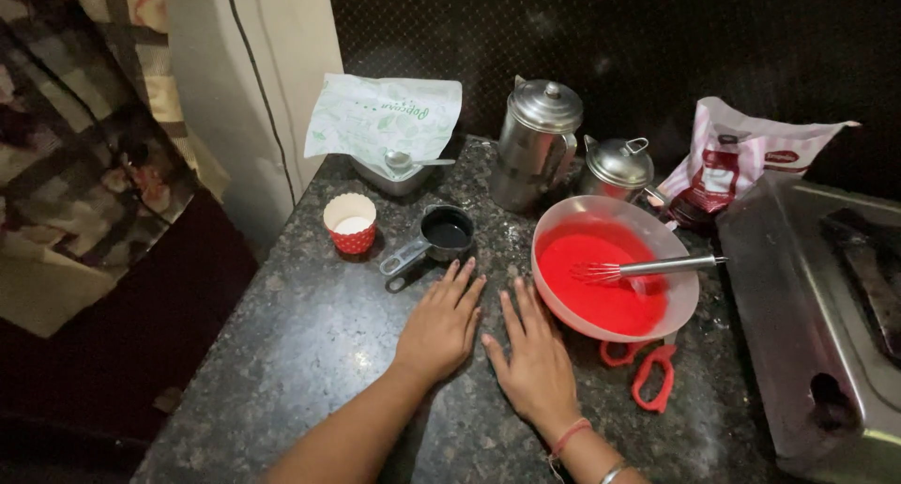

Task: Whisking red batter in a bowl and lining a heart-shaped baking tin with paper.

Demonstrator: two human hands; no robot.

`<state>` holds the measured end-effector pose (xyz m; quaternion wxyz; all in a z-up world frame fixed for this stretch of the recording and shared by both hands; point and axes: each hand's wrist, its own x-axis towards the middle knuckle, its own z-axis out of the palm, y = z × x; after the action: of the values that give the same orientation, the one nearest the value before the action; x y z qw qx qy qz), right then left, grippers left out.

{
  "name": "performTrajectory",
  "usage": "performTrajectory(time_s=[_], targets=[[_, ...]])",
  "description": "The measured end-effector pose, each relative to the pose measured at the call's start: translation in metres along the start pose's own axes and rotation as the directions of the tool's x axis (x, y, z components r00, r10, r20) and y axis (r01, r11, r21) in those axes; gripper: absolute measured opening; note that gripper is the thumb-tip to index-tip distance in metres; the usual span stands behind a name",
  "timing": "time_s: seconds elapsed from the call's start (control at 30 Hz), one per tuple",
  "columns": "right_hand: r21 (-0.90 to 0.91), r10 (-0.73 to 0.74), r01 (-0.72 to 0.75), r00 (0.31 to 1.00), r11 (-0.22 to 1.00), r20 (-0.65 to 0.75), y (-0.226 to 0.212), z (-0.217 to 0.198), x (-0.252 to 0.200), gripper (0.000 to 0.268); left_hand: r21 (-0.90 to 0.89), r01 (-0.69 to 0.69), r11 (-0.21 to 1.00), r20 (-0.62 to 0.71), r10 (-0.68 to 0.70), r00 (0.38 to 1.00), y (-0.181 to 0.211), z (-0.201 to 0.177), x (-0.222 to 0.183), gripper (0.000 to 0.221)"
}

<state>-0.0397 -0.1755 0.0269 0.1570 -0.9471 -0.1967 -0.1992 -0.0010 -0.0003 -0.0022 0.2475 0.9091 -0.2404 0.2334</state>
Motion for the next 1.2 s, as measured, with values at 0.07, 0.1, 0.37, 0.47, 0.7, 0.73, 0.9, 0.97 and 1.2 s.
performTrajectory(time_s=[0.07,0.1,0.37,0.47,0.7,0.73,0.9,0.97,1.2], targets=[[0.061,0.015,-0.016,1.0,0.998,0.018,-0.001,-0.003,-0.001,0.069,-0.004,0.022,1.0,0.034,-0.021,0.999,0.0,0.001,-0.001,0.05],[0.118,0.032,-0.035,0.999,0.992,0.03,-0.002,-0.004,-0.001,0.071,-0.007,0.034,0.999,0.065,-0.034,0.997,-0.001,0.002,-0.001,0.053],[0.103,0.03,-0.032,0.999,0.994,0.028,0.001,0.001,-0.004,0.067,0.017,0.066,0.998,0.064,-0.067,0.996,0.001,0.002,-0.001,0.049],[0.081,0.03,-0.03,1.0,0.996,0.001,-0.003,-0.002,-0.001,0.069,-0.033,0.063,0.997,0.069,-0.06,0.996,-0.002,0.002,0.0,0.056],[0.066,0.06,-0.061,0.998,0.996,0.007,-0.005,-0.004,0.0,0.067,-0.115,0.045,0.992,0.078,-0.036,0.996,-0.001,0.0,0.001,0.063],[0.063,0.067,-0.066,0.998,0.996,-0.001,-0.004,-0.002,0.003,0.067,-0.116,0.034,0.993,0.078,-0.026,0.997,-0.004,0.003,0.002,0.063],[0.075,0.109,-0.115,0.991,0.991,0.08,-0.006,-0.002,0.003,0.072,-0.082,0.041,0.996,0.059,-0.036,0.998,-0.006,0.011,-0.002,0.046],[0.089,0.112,-0.118,0.991,0.989,0.07,-0.006,-0.002,0.001,0.075,-0.133,0.036,0.991,0.033,-0.031,0.999,0.001,-0.001,-0.001,0.049],[0.075,0.13,-0.137,0.987,0.988,0.093,-0.009,-0.002,0.004,0.075,-0.142,0.018,0.99,0.027,-0.014,1.0,-0.004,0.006,0.0,0.051]])
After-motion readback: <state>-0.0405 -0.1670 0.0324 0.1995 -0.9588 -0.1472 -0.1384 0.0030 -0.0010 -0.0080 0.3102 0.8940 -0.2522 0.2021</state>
